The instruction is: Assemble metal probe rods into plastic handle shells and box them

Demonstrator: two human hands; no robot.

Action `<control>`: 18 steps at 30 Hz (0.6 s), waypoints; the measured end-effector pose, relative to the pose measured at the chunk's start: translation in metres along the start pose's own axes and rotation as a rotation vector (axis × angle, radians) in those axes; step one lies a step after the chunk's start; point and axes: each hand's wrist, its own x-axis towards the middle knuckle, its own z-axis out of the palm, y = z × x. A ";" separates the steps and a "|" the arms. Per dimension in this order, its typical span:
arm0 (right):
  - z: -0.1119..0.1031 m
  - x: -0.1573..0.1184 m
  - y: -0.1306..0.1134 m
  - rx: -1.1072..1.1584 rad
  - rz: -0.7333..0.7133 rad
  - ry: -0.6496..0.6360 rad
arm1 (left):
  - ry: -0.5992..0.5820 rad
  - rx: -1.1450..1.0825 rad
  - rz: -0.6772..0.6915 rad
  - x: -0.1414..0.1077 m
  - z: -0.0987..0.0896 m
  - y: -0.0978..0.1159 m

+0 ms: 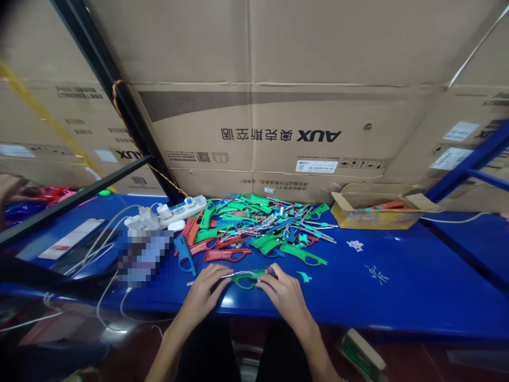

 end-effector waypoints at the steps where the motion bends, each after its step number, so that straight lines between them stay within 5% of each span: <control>1: 0.000 0.000 0.000 0.005 0.000 -0.008 | 0.002 0.005 -0.006 0.000 0.000 0.001; 18: 0.004 0.000 0.003 -0.112 -0.013 -0.025 | -0.034 0.131 -0.029 0.001 0.000 -0.002</control>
